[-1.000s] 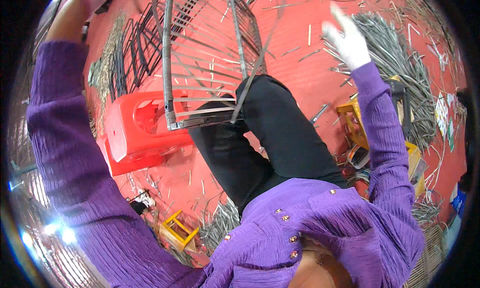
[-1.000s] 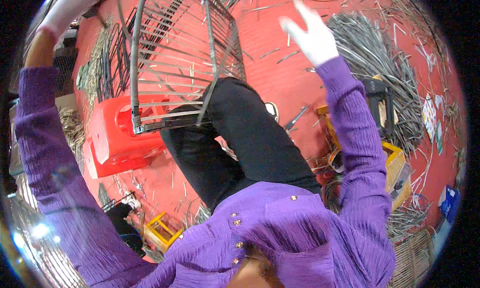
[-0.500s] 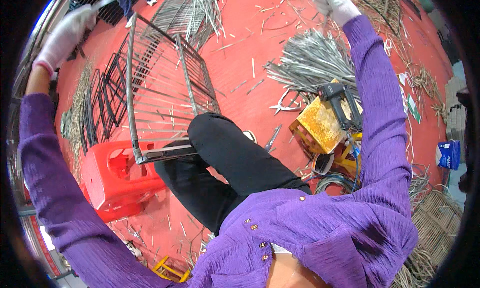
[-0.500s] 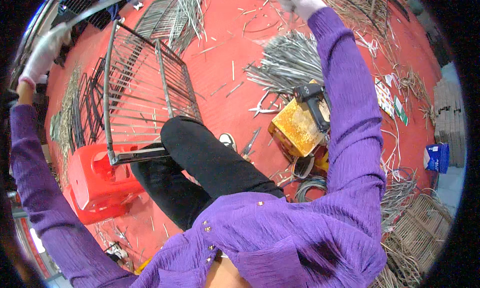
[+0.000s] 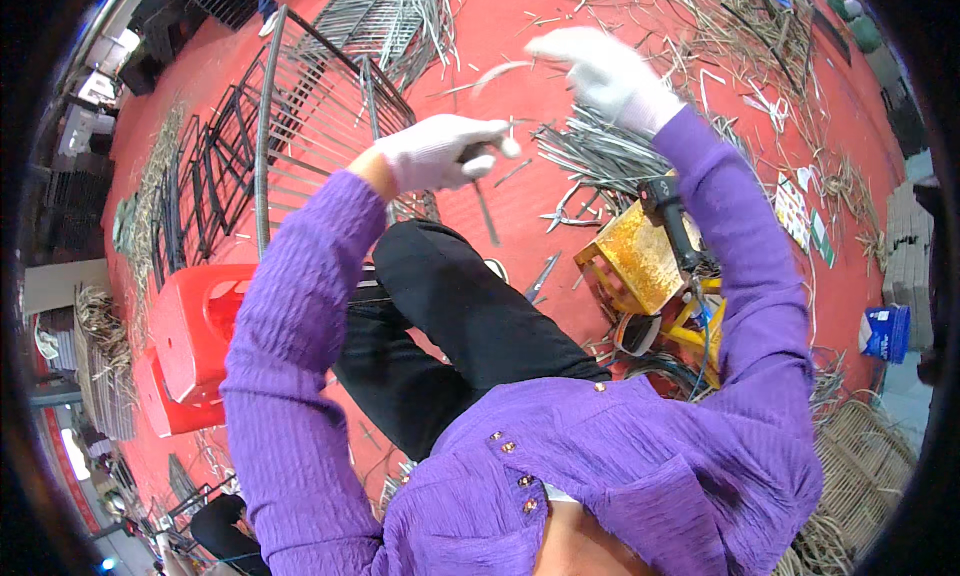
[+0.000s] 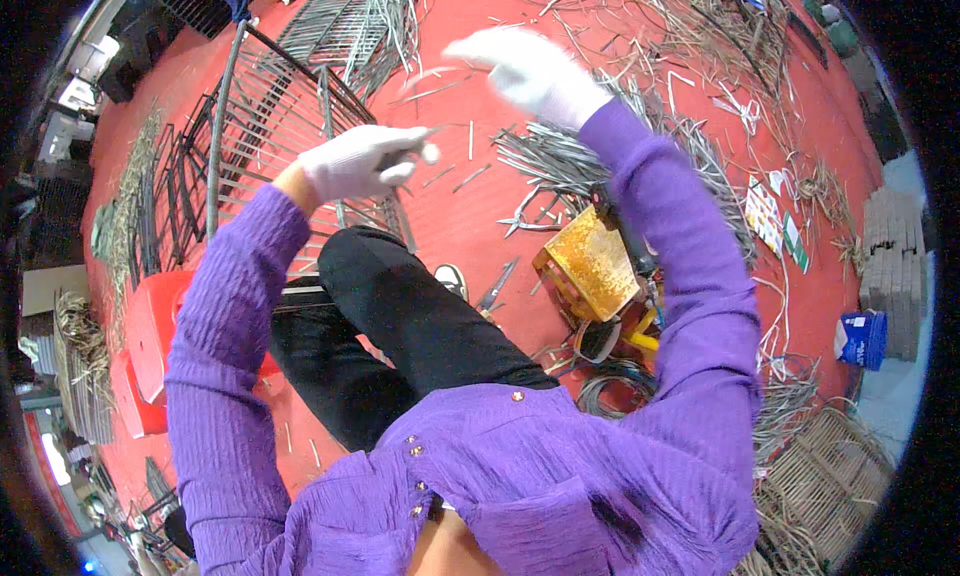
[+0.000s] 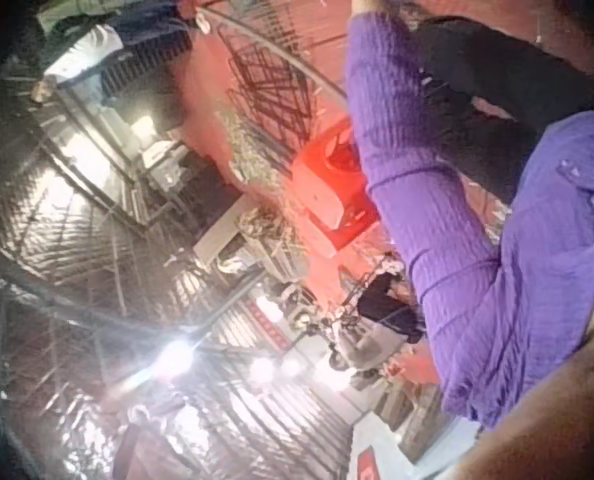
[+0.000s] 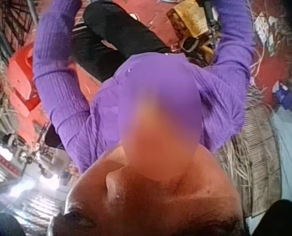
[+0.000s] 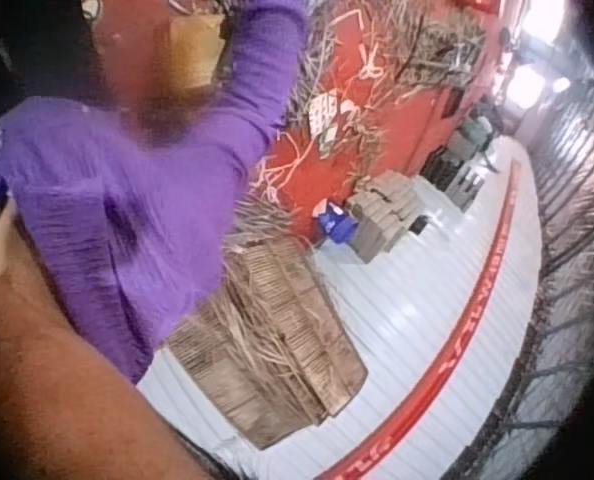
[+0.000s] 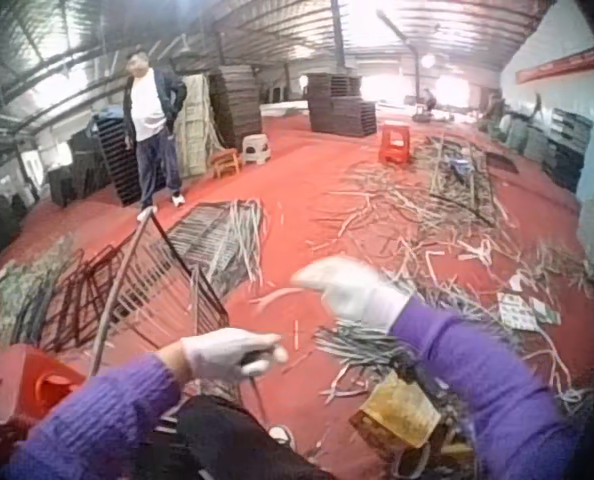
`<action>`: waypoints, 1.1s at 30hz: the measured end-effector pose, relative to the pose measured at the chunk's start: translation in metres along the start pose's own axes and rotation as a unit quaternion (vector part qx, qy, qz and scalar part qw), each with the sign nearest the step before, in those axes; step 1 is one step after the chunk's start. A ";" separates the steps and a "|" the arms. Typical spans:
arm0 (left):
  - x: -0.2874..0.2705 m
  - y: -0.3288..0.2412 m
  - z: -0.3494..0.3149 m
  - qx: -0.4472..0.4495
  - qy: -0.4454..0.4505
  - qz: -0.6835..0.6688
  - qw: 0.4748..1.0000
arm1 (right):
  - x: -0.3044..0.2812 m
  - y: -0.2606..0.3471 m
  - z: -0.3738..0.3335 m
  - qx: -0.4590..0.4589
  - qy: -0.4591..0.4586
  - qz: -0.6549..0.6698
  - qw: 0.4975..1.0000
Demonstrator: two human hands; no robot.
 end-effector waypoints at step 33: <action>0.126 -0.101 -0.204 -0.360 -0.626 -0.561 0.405 | 0.187 0.243 0.105 0.067 0.206 0.815 0.537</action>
Point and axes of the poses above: each hand's wrist, its own z-axis towards the middle knuckle, its own x-axis out of the palm, y = z × x, the point moved 2 cm from there along z, towards the middle knuckle, and after that the axes turned 7 degrees about y, right-handed, at the moved point
